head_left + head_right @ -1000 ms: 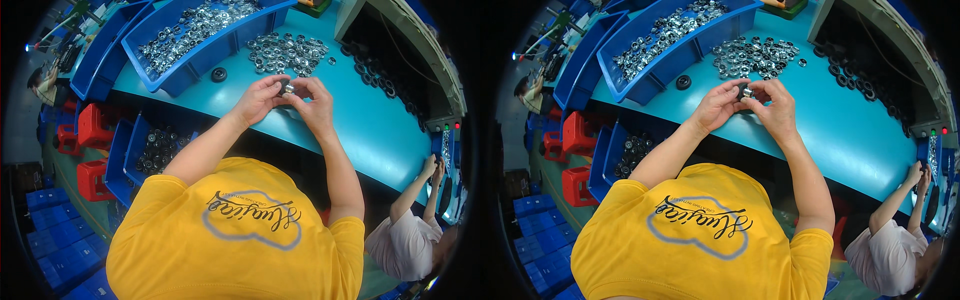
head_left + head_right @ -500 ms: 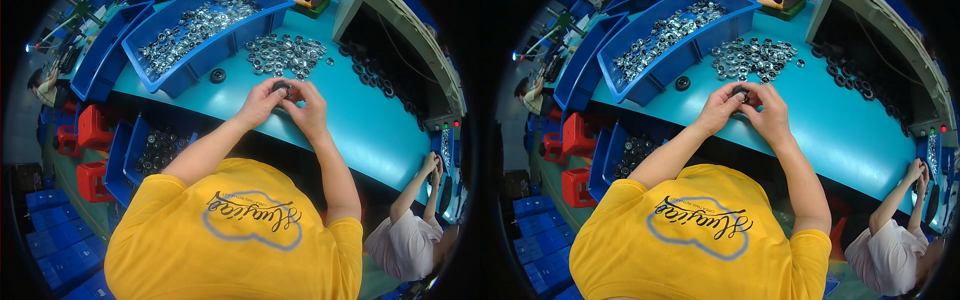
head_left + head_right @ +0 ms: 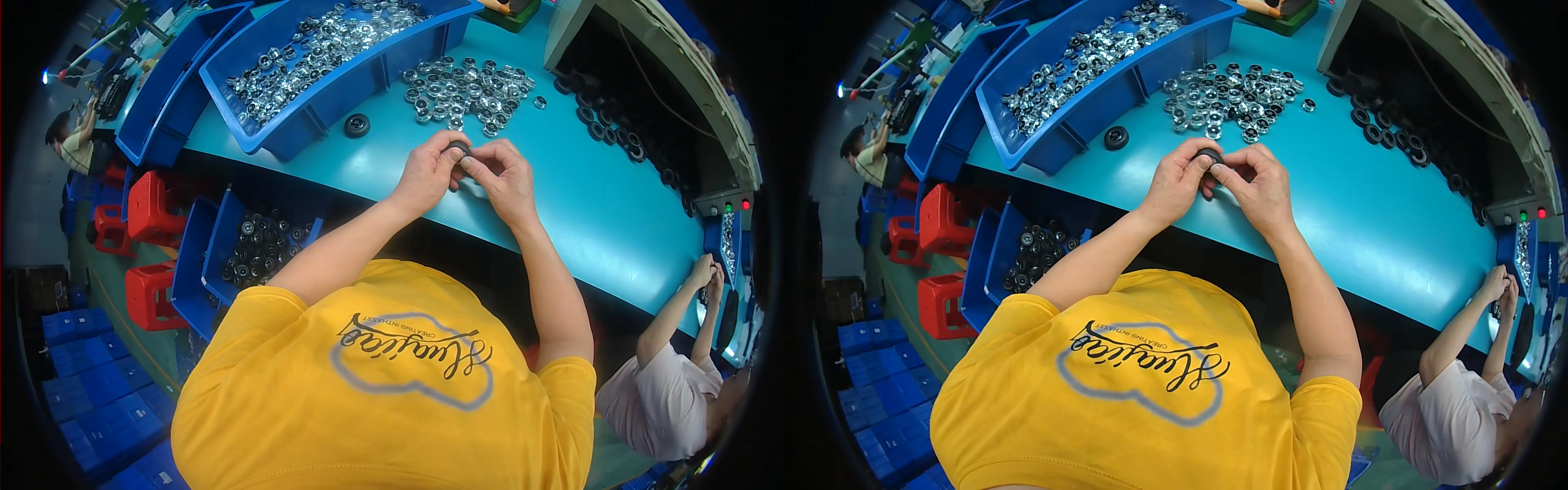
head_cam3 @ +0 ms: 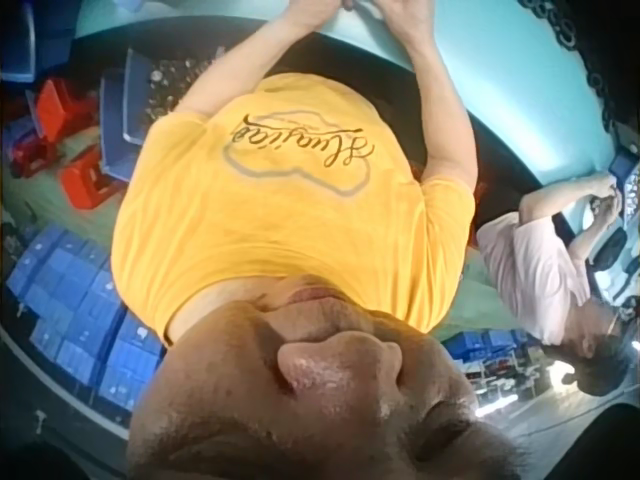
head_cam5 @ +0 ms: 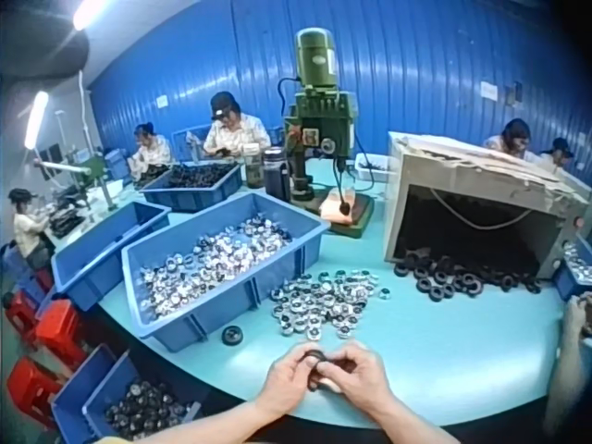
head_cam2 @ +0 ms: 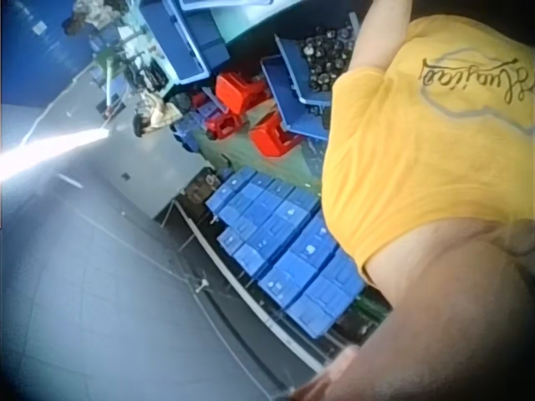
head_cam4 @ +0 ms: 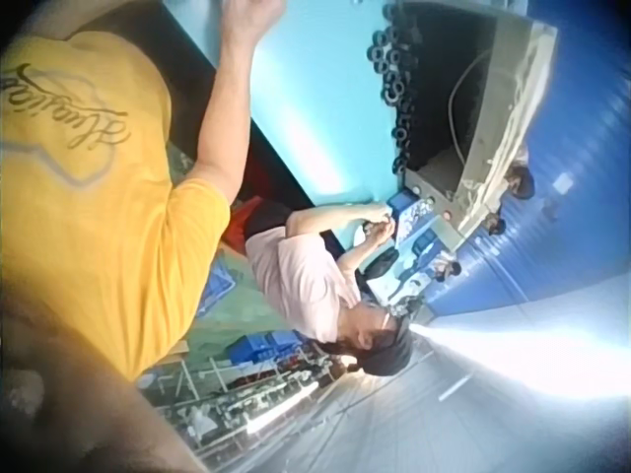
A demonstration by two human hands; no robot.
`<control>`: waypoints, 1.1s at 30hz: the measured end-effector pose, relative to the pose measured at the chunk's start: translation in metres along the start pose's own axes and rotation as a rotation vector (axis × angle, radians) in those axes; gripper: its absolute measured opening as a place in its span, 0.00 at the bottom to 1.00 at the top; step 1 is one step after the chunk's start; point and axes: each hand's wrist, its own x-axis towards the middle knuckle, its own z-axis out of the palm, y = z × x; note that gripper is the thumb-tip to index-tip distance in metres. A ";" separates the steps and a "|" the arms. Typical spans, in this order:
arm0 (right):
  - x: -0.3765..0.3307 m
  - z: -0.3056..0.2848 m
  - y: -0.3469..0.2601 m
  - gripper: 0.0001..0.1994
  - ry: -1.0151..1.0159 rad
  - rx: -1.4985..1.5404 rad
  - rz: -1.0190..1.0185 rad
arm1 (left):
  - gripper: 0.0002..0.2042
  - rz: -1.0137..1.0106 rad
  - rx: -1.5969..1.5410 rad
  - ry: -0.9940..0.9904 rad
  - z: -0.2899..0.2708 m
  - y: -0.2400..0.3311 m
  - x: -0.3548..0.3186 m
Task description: Assembling small toy wheels by manually inserting metal bearings into rubber tires.
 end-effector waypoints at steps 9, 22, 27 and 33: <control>0.004 -0.009 0.004 0.07 -0.125 0.384 0.125 | 0.10 -0.029 -0.091 -0.029 0.001 0.006 0.003; 0.004 -0.007 -0.001 0.08 -0.141 0.403 0.280 | 0.13 -0.131 -0.142 -0.044 -0.008 0.005 0.009; 0.006 -0.007 0.003 0.09 -0.101 0.422 0.306 | 0.21 -0.109 -0.269 -0.119 -0.007 0.008 0.008; 0.008 -0.007 0.001 0.10 -0.096 0.412 0.307 | 0.30 -0.111 -0.271 -0.132 -0.004 0.011 0.004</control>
